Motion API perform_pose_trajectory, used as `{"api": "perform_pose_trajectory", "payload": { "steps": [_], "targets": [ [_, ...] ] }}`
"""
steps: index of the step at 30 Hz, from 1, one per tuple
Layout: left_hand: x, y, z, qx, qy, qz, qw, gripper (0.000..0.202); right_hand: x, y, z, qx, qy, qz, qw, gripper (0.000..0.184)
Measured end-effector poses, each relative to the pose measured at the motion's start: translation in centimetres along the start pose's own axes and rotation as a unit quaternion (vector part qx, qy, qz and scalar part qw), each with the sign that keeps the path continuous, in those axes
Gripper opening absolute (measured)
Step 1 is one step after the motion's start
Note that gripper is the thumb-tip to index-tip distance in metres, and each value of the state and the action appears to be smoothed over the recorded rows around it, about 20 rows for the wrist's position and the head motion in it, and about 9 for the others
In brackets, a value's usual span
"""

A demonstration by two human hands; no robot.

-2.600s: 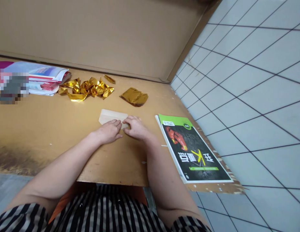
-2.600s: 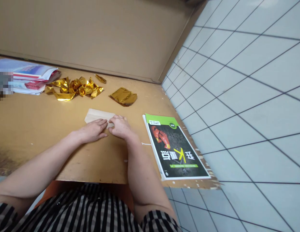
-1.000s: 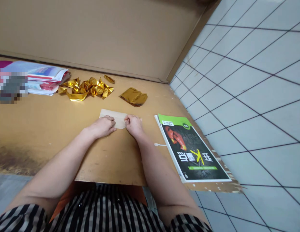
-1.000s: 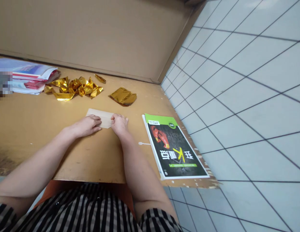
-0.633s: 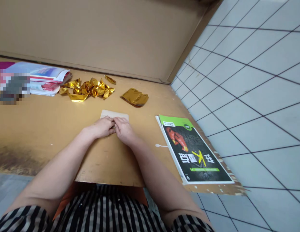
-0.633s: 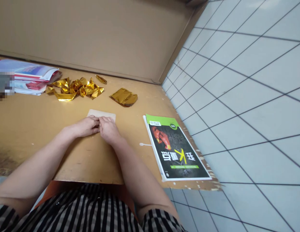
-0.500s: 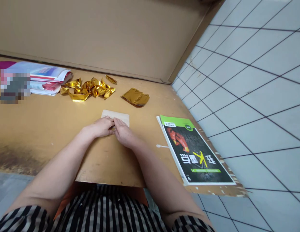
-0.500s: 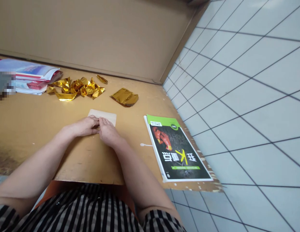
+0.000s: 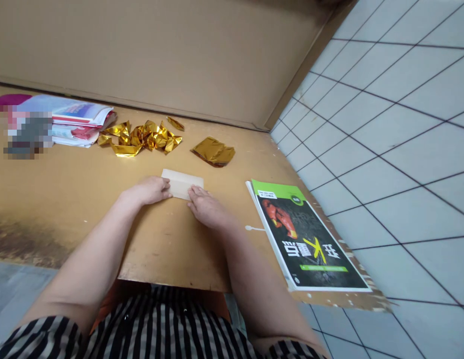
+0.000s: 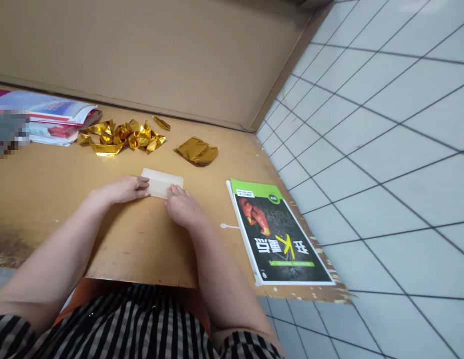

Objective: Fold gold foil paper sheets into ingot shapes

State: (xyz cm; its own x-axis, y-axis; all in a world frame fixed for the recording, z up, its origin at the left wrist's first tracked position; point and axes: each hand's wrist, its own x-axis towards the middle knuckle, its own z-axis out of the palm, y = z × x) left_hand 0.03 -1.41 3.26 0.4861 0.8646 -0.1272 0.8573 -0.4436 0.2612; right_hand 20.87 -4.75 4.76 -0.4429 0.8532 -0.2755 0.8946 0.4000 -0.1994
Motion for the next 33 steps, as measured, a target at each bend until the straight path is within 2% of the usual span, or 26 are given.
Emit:
{"api": "perform_pose_trajectory", "payload": {
  "steps": [4, 7, 13, 17, 20, 23, 27, 33],
  "targets": [
    [-0.2, -0.9, -0.4, 0.01, -0.019, -0.027, 0.999, 0.036, -0.4, 0.3, -1.0, -0.023, -0.013, 0.028, 0.999, 0.052],
    [-0.3, -0.8, -0.5, 0.019, -0.019, -0.038, 0.999, 0.036, -0.6, 0.4, -1.3, -0.031, -0.008, 0.027, 0.999, 0.049],
    [-0.3, 0.7, -0.7, 0.046, -0.015, -0.05, 0.998, 0.034, -0.7, 0.6, -1.1, -0.033, 0.007, 0.027, 0.999, 0.046],
    [-0.3, 2.0, -0.8, 0.081, 0.021, -0.031, 0.996, 0.028, -0.4, 1.3, -0.6, -0.024, 0.04, 0.041, 0.998, 0.048],
    [0.0, 2.8, -0.3, 0.081, 0.058, -0.035, 0.994, 0.032, 0.4, 1.8, -0.3, -0.003, 0.056, 0.044, 0.997, 0.051],
    [0.4, 3.4, 0.6, 0.055, 0.083, -0.031, 0.995, 0.044, 1.1, 2.1, 0.0, 0.008, 0.061, 0.036, 0.997, 0.052],
    [1.2, 3.7, 1.9, 0.022, 0.055, -0.012, 0.998, 0.058, 1.4, 2.1, 0.1, -0.003, 0.065, 0.029, 0.997, 0.052],
    [1.6, 3.6, 2.5, 0.009, 0.042, -0.006, 0.999, 0.062, 1.9, 1.2, 0.4, 0.009, 0.092, 0.012, 0.996, 0.053]
  ]
}}
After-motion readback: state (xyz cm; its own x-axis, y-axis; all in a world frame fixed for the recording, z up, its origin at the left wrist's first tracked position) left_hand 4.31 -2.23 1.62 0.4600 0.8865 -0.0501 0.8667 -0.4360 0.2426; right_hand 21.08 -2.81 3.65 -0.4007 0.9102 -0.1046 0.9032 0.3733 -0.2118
